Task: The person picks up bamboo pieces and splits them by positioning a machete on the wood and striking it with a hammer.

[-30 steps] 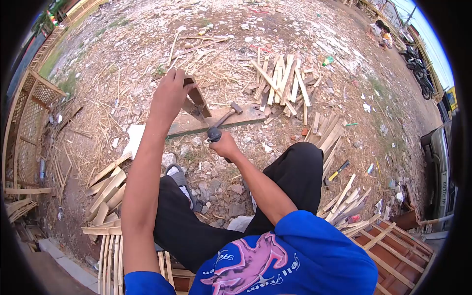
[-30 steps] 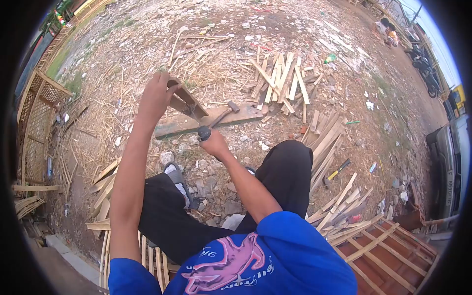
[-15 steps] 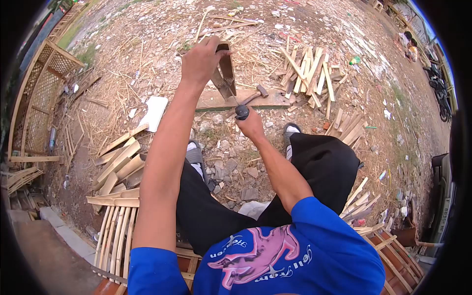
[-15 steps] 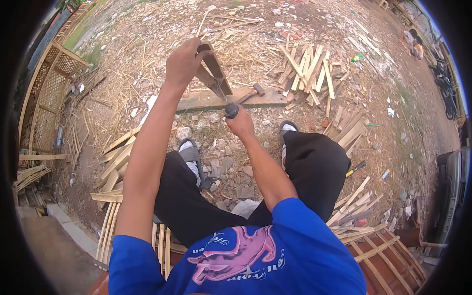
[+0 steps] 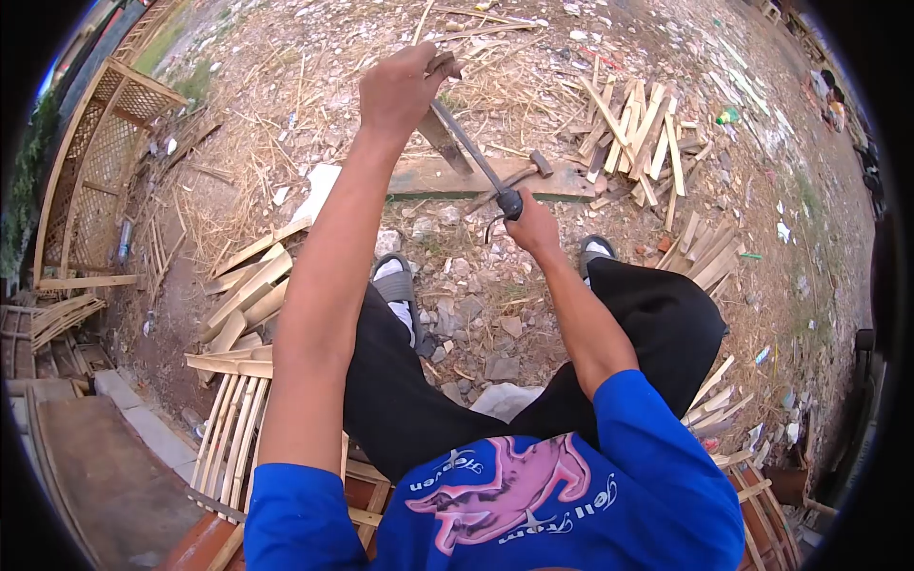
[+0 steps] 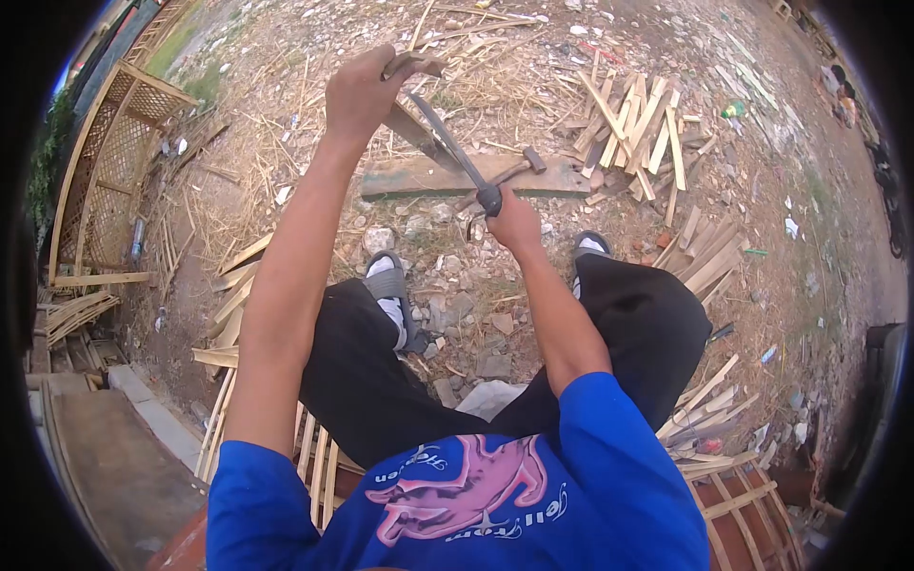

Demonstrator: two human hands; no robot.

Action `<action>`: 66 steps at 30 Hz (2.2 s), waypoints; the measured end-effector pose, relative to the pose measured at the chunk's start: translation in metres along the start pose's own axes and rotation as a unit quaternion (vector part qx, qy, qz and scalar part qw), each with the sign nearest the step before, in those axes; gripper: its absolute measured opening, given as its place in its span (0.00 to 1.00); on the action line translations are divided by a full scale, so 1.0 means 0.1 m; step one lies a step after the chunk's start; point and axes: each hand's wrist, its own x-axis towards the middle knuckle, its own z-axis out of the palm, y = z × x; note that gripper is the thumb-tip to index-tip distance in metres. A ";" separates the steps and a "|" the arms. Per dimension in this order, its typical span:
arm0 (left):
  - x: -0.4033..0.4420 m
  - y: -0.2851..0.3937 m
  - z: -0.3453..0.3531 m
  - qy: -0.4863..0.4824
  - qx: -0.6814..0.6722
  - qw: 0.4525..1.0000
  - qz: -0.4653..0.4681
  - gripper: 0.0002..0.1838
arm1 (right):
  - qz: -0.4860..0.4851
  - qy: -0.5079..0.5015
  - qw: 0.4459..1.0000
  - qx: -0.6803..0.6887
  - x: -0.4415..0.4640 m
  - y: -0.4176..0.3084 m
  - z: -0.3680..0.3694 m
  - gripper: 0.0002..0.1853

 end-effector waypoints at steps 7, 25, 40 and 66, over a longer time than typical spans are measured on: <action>0.06 -0.18 -0.11 -0.062 0.052 0.996 -0.041 0.14 | 0.173 -0.054 0.982 0.058 -0.46 0.89 0.33 0.30; 0.53 0.31 -1.01 -0.125 -0.158 0.979 0.007 0.11 | -0.274 0.023 0.947 0.166 0.40 -0.98 -0.99 0.60; 0.46 0.39 -1.27 -0.171 -0.165 0.971 -0.005 0.20 | -0.165 -0.335 0.837 0.399 -0.35 -1.29 -0.67 0.43; 0.61 0.04 -1.19 0.194 -0.282 0.938 -0.063 0.30 | -0.218 -0.004 0.976 0.024 1.06 -0.69 -2.60 0.20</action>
